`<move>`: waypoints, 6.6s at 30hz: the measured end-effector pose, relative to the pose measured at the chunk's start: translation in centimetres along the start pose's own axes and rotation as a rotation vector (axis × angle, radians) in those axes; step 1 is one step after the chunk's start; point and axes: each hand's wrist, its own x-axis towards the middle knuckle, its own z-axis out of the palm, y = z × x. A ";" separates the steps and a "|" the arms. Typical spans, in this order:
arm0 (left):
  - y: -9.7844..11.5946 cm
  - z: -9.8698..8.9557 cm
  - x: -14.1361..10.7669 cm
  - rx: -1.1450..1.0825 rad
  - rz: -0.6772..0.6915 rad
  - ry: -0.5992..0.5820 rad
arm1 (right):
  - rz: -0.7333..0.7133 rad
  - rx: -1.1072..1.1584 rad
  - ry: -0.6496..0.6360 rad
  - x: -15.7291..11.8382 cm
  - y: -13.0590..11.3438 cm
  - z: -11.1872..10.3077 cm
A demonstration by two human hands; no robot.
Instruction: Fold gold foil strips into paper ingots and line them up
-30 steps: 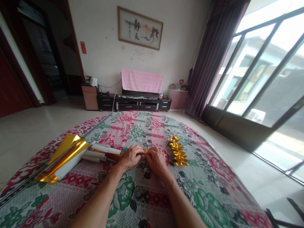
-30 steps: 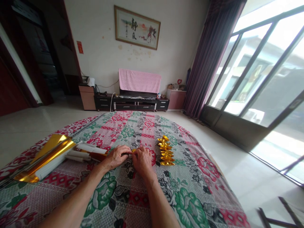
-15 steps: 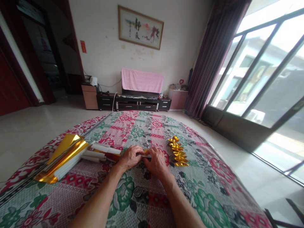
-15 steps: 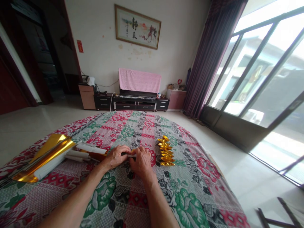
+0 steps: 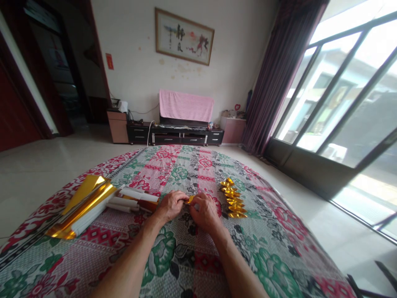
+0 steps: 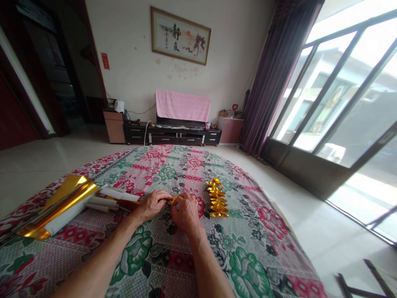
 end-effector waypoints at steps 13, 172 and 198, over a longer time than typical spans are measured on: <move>-0.7 0.5 0.2 -0.001 0.009 0.038 | 0.033 -0.029 0.020 0.3 0.0 0.3; 1.8 0.8 0.3 0.116 -0.148 0.062 | 0.026 0.220 -0.106 0.8 1.7 -0.5; 2.4 0.4 0.0 0.215 -0.108 0.123 | 0.086 0.060 0.016 1.2 2.4 -0.5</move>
